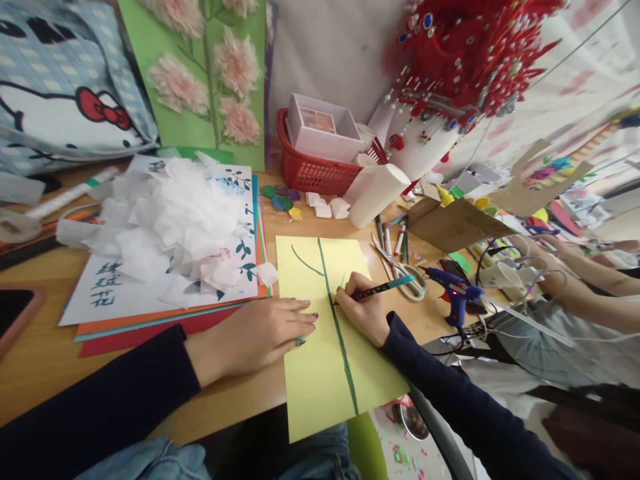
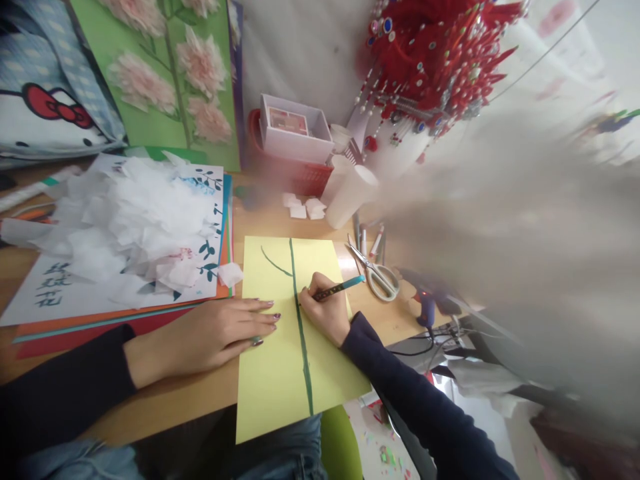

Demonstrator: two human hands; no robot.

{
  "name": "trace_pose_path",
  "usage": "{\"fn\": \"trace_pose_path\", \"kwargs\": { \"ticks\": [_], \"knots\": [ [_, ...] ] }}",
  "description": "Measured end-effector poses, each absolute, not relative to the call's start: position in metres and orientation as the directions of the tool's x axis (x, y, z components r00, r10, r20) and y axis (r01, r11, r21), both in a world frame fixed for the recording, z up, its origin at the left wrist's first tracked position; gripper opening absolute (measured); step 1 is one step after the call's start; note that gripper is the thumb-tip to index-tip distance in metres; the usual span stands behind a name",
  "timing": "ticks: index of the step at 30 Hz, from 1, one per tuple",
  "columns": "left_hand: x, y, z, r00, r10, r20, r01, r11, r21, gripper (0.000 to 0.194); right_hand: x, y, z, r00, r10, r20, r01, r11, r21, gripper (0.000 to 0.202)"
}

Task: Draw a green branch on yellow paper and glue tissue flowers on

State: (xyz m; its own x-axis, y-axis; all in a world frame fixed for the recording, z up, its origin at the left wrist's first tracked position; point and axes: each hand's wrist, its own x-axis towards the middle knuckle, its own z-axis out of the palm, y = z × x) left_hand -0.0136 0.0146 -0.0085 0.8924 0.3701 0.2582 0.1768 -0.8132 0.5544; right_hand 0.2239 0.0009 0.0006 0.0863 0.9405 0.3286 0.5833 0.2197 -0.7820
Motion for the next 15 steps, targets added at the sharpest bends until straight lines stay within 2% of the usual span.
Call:
{"fn": "trace_pose_path", "kwargs": {
  "ticks": [15],
  "knots": [
    [-0.0128, 0.0144, -0.0069, 0.894, 0.367, 0.255, 0.189, -0.827, 0.529, 0.029, 0.2316, 0.0079, -0.0052, 0.129, 0.932, 0.338, 0.577, 0.207, -0.79, 0.027]
  ]
}}
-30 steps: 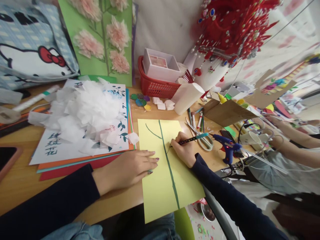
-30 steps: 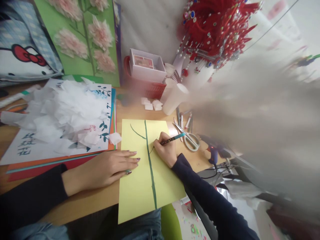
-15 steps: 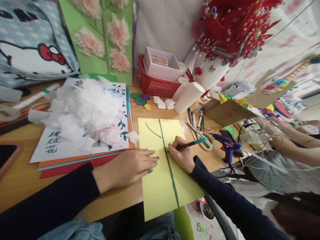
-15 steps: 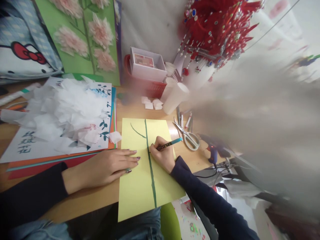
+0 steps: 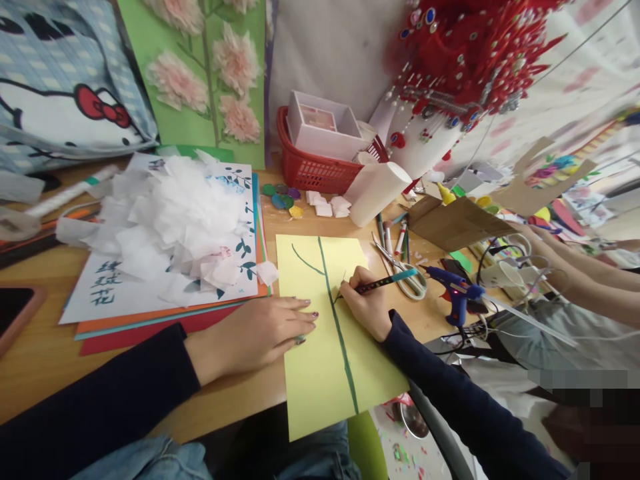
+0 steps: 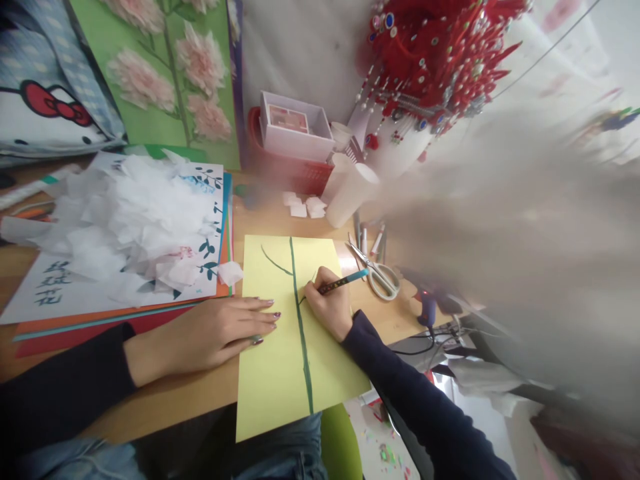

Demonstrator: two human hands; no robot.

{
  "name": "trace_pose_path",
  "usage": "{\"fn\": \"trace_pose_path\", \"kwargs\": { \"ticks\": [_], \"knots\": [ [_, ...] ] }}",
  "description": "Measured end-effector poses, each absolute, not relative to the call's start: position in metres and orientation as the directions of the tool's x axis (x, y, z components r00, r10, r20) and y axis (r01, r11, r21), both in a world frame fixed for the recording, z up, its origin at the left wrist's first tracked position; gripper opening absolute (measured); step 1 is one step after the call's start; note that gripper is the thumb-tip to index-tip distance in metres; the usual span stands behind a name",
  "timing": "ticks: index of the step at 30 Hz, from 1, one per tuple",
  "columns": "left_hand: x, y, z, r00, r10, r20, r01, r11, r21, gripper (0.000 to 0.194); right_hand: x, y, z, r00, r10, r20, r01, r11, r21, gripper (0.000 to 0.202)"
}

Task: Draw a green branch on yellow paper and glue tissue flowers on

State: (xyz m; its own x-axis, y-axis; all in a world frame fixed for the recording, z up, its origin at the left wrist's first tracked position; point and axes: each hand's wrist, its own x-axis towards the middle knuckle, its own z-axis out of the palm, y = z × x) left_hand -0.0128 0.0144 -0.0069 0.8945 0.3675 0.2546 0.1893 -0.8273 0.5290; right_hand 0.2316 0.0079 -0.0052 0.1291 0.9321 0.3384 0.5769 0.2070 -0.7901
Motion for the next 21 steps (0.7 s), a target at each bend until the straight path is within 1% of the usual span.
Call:
{"fn": "trace_pose_path", "kwargs": {
  "ticks": [5, 10, 15, 21],
  "knots": [
    [-0.0131, 0.0132, -0.0069, 0.895, 0.365, 0.254, 0.19, -0.831, 0.523, 0.029, 0.2354, 0.0127, -0.0055, 0.159, 0.924, 0.348, 0.578, 0.199, -0.791, 0.027],
    [-0.0135, 0.0132, -0.0053, 0.897, 0.361, 0.255, 0.185, -0.831, 0.525, 0.029, 0.2329, 0.0094, -0.0045, 0.106, 0.941, 0.323, 0.581, 0.205, -0.788, 0.028],
    [-0.0128, 0.0144, -0.006, 0.895, 0.358, 0.267, 0.179, -0.835, 0.521, 0.029, 0.2335, 0.0111, -0.0051, 0.158, 0.922, 0.353, 0.588, 0.2, -0.784, 0.028],
    [-0.0129, 0.015, -0.0084, 0.896, 0.353, 0.269, 0.174, -0.837, 0.519, 0.03, 0.2325, 0.0063, -0.0047, 0.062, 0.947, 0.316, 0.58, 0.223, -0.784, 0.03]
  ]
}}
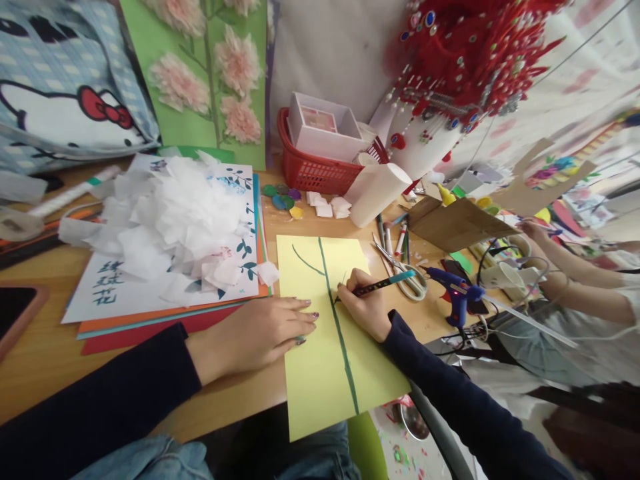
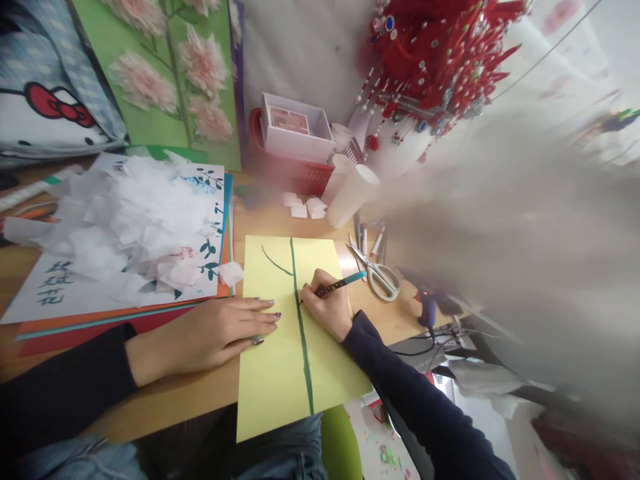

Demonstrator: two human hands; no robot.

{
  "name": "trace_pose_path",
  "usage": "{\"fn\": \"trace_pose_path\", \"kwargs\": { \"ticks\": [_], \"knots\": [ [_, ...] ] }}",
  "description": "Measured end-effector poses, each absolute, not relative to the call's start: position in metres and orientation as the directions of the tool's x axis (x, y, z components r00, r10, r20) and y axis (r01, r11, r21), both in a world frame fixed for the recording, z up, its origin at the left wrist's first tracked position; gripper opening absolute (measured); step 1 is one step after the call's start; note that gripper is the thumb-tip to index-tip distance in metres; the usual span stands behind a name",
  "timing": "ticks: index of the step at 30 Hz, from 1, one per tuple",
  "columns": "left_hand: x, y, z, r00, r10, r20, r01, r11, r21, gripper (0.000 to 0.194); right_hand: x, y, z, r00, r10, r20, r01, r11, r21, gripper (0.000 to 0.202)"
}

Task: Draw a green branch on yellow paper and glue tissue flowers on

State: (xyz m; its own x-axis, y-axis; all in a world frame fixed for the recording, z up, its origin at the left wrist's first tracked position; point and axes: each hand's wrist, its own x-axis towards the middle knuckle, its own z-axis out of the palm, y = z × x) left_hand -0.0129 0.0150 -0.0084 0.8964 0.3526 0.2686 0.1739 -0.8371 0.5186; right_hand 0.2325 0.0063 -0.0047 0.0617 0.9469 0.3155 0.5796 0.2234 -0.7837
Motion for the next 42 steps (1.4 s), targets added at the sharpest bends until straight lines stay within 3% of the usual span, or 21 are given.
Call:
{"fn": "trace_pose_path", "kwargs": {
  "ticks": [7, 33, 42],
  "knots": [
    [-0.014, 0.015, -0.008, 0.898, 0.363, 0.247, 0.188, -0.827, 0.529, 0.03, 0.227, 0.003, -0.001, 0.025, 0.951, 0.309, 0.588, 0.236, -0.773, 0.032],
    [-0.013, 0.014, -0.007, 0.896, 0.363, 0.257, 0.179, -0.824, 0.538, 0.03, 0.244, 0.025, -0.006, 0.189, 0.918, 0.35, 0.593, 0.177, -0.786, 0.026],
    [-0.013, 0.015, -0.005, 0.891, 0.371, 0.261, 0.176, -0.814, 0.554, 0.029, 0.241, 0.02, -0.002, 0.115, 0.949, 0.292, 0.563, 0.18, -0.807, 0.026]
  ]
}}
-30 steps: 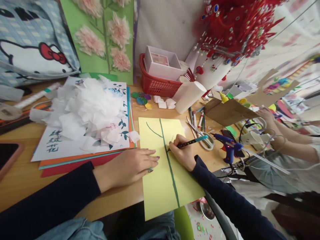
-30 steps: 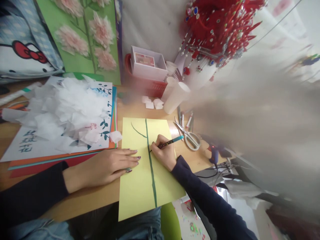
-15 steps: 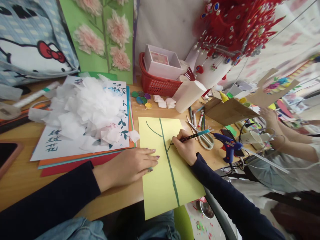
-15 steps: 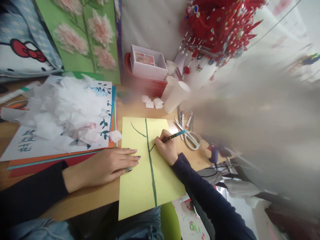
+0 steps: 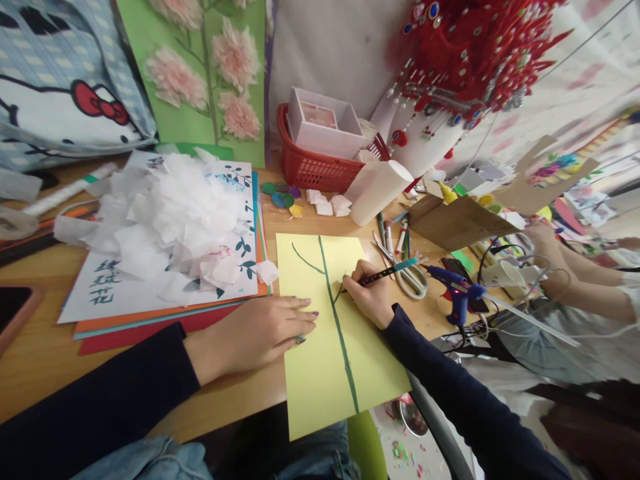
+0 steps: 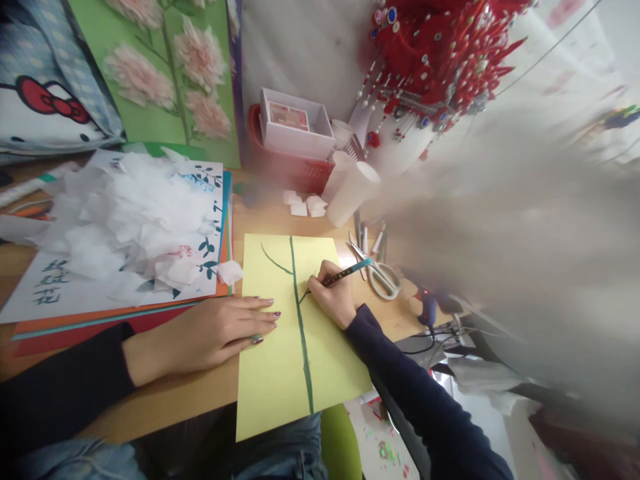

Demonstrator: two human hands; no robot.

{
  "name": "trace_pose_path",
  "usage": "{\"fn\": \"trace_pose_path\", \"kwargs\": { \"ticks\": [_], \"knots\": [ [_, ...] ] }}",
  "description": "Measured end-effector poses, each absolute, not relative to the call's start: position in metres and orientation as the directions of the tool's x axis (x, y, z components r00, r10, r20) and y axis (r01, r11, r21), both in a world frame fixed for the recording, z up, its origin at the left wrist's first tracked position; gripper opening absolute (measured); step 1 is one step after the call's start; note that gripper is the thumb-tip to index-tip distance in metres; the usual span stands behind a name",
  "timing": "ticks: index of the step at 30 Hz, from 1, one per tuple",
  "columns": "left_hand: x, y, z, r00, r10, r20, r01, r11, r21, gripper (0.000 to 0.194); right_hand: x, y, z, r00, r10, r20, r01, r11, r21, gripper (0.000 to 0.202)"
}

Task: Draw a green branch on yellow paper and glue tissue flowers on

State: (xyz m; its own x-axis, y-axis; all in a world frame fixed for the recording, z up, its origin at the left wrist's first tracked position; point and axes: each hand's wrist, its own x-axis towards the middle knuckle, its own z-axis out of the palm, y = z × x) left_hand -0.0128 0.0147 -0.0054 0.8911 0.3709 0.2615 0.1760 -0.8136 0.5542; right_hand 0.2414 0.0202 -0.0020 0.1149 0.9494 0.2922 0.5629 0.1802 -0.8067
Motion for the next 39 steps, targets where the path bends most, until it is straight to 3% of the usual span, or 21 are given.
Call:
{"fn": "trace_pose_path", "kwargs": {
  "ticks": [22, 28, 39],
  "knots": [
    [-0.013, 0.015, -0.007, 0.887, 0.381, 0.259, 0.173, -0.796, 0.579, 0.031, 0.256, 0.042, -0.009, 0.201, 0.911, 0.361, 0.62, 0.167, -0.767, 0.024],
    [-0.013, 0.014, -0.005, 0.891, 0.374, 0.258, 0.182, -0.814, 0.552, 0.029, 0.261, 0.053, -0.007, 0.215, 0.873, 0.438, 0.673, 0.192, -0.714, 0.025],
    [-0.014, 0.015, -0.005, 0.893, 0.372, 0.253, 0.187, -0.818, 0.544, 0.029, 0.261, 0.05, -0.007, 0.156, 0.921, 0.358, 0.608, 0.197, -0.769, 0.025]
  ]
}}
